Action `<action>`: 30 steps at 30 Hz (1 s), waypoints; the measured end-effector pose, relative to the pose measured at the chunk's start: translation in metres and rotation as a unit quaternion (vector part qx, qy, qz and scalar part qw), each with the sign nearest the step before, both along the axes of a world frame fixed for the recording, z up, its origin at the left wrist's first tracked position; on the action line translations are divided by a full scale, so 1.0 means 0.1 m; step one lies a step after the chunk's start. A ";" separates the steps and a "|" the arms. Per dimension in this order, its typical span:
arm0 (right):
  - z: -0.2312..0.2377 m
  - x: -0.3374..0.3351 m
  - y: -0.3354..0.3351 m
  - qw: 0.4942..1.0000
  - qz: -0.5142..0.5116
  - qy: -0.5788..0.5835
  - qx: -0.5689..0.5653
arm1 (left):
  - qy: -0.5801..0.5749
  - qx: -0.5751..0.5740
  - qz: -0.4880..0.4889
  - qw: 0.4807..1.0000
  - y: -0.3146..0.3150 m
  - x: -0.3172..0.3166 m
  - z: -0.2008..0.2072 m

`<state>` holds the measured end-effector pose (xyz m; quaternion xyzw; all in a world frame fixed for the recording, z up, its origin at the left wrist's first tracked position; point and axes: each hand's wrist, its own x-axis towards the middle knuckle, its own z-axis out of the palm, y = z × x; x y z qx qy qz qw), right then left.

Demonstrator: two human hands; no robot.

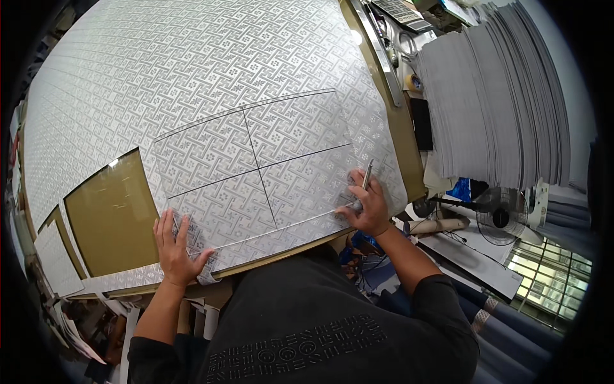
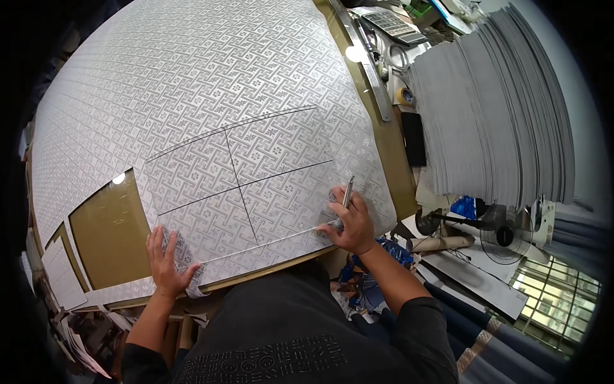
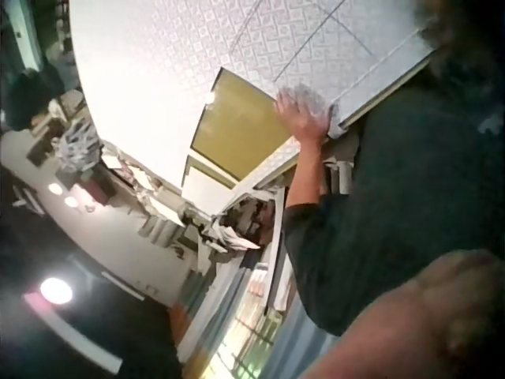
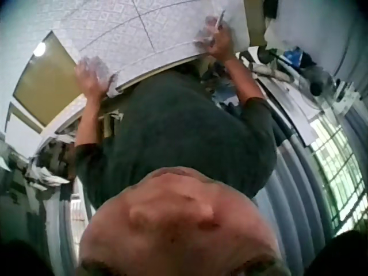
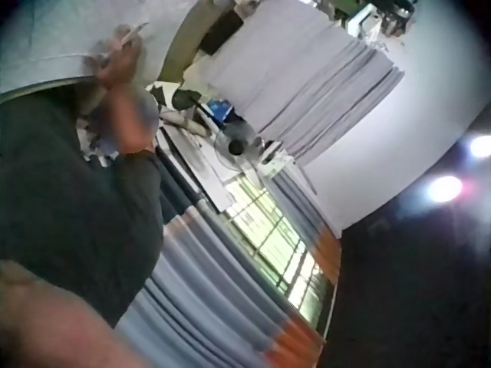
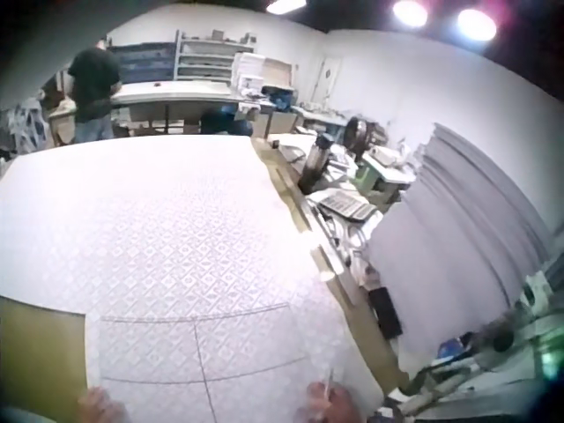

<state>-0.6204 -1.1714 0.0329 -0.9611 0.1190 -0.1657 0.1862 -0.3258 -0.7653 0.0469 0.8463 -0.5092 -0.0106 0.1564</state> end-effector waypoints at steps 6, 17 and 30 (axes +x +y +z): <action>0.01 -0.04 -0.02 1.000 0.004 -0.012 -0.012 | -0.013 0.003 -0.006 1.000 -0.04 0.01 -0.03; -0.01 -0.06 -0.01 1.000 0.005 -0.008 -0.019 | -0.006 0.001 -0.005 1.000 -0.02 0.01 -0.04; -0.03 -0.08 -0.02 1.000 0.009 -0.002 -0.021 | 0.023 -0.006 0.014 1.000 -0.05 0.00 0.01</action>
